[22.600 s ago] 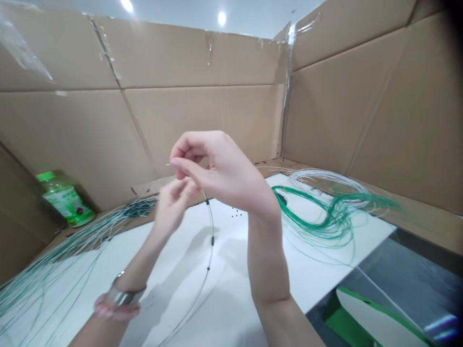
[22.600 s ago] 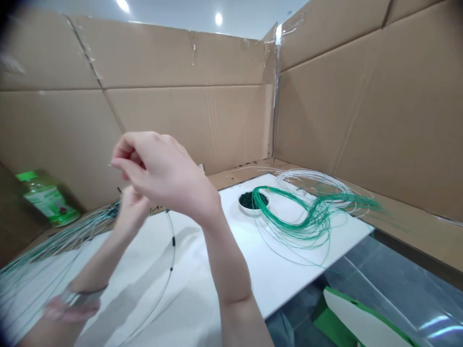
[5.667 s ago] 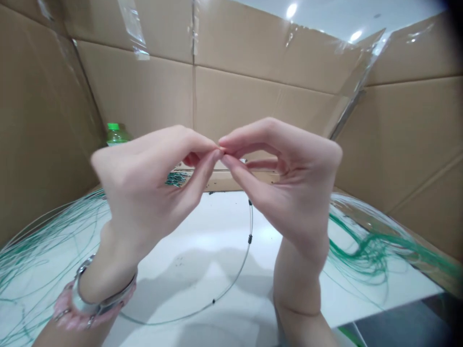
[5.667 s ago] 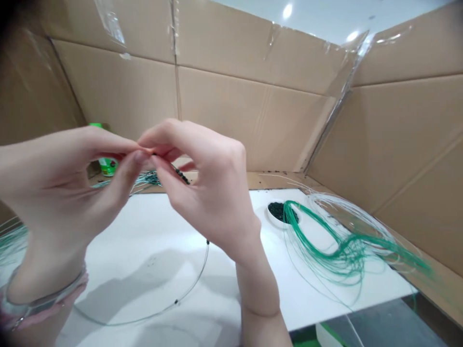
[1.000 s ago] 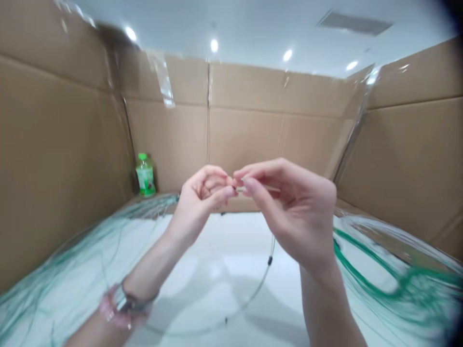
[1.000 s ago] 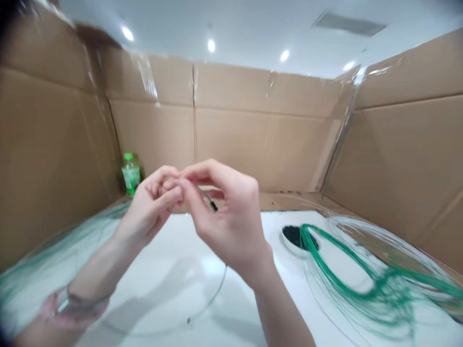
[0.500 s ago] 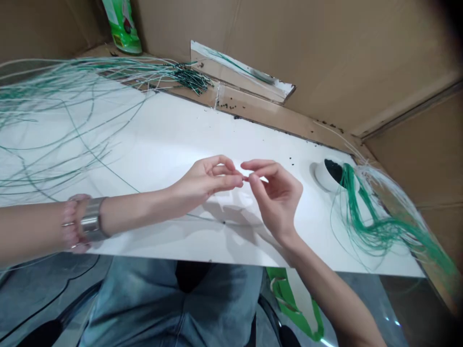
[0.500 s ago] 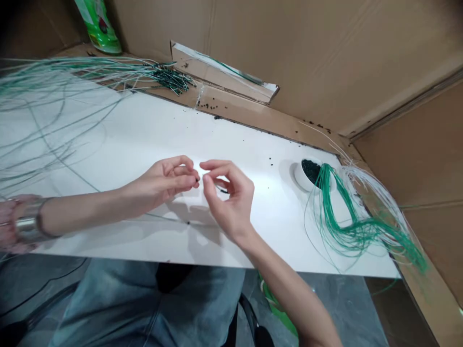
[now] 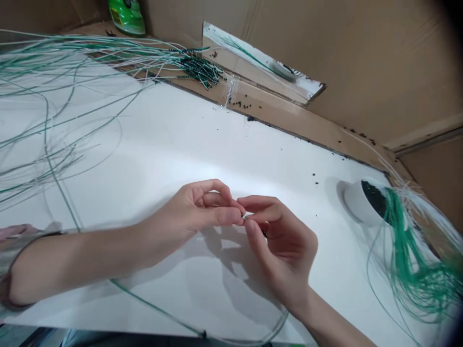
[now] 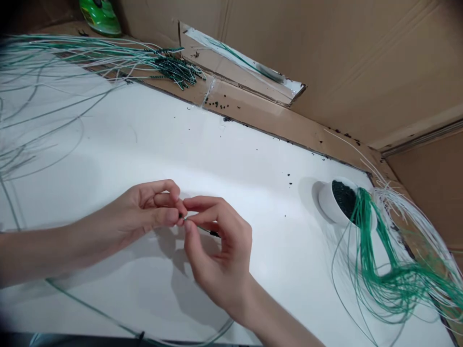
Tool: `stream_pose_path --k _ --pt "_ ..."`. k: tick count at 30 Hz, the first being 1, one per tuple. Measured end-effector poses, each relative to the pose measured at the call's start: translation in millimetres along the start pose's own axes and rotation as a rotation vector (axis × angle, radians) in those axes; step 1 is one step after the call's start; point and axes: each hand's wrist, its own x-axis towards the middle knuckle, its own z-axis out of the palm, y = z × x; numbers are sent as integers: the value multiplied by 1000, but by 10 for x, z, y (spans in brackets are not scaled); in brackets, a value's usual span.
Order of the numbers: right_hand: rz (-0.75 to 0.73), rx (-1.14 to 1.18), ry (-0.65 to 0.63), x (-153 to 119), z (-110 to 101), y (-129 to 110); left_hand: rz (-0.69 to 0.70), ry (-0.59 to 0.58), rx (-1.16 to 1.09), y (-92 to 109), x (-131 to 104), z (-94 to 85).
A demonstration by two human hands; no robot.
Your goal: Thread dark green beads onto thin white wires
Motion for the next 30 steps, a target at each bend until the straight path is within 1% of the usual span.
stream_pose_path --k 7,12,18,22,27,30 --pt "-70 -35 25 -7 5 -39 1 -38 6 -12 1 -14" --pt "-88 -36 35 16 4 -37 44 -38 22 3 4 -18" --pt "-142 -37 18 24 -18 -21 -40 -89 -41 82 -22 4" --pt "-156 -71 -2 16 -23 -35 -4 -133 -52 86 -14 -4" --pt "-179 -106 1 12 -19 -47 13 -121 -9 108 -1 1" --pt "-193 -113 5 16 -19 -48 25 -138 6 111 -4 3"
